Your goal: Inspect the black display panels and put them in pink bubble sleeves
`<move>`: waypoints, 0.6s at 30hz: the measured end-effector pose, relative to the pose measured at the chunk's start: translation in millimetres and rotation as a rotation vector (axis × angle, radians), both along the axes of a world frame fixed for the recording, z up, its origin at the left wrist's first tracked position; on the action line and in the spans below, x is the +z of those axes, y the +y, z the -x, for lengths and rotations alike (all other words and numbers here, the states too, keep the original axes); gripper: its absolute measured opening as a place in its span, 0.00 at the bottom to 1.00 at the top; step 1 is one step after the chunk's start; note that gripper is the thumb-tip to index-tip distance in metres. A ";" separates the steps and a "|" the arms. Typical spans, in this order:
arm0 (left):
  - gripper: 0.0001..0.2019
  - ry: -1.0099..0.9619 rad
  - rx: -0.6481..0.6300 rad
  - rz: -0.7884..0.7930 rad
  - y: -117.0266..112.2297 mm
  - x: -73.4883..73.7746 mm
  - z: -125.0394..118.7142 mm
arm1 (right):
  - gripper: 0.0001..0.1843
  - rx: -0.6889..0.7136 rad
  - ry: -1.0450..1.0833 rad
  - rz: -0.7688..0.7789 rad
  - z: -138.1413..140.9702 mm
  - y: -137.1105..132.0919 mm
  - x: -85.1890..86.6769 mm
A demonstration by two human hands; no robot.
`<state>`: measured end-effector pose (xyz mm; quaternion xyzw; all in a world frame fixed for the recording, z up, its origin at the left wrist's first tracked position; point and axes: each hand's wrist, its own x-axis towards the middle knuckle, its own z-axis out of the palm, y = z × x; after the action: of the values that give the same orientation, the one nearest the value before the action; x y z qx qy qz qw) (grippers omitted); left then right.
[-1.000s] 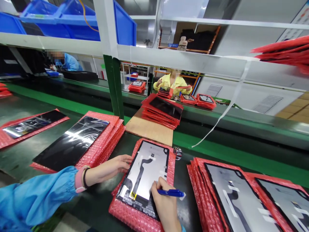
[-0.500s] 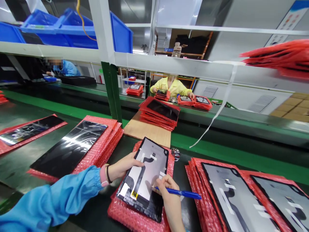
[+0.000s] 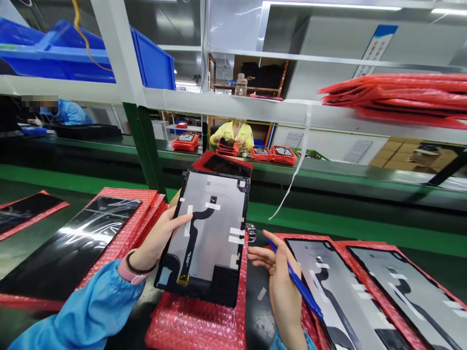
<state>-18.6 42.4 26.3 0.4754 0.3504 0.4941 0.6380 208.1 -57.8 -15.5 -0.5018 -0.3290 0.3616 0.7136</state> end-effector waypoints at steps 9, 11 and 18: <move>0.13 -0.076 -0.026 -0.150 -0.1 12.3 -9.7 | 0.19 0.058 -0.254 0.039 14.6 14.1 27.8; 0.13 -0.068 -0.021 -0.131 1.7 12.6 -11.2 | 0.14 0.067 -0.296 0.014 15.4 18.6 29.9; 0.14 0.012 0.078 -0.288 9.6 10.7 -8.8 | 0.12 0.060 -0.314 -0.027 19.5 41.1 38.6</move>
<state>-9.8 52.0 36.9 0.5511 0.2981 0.5606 0.5415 188.6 -16.7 23.1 -0.5325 -0.4561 0.2955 0.6489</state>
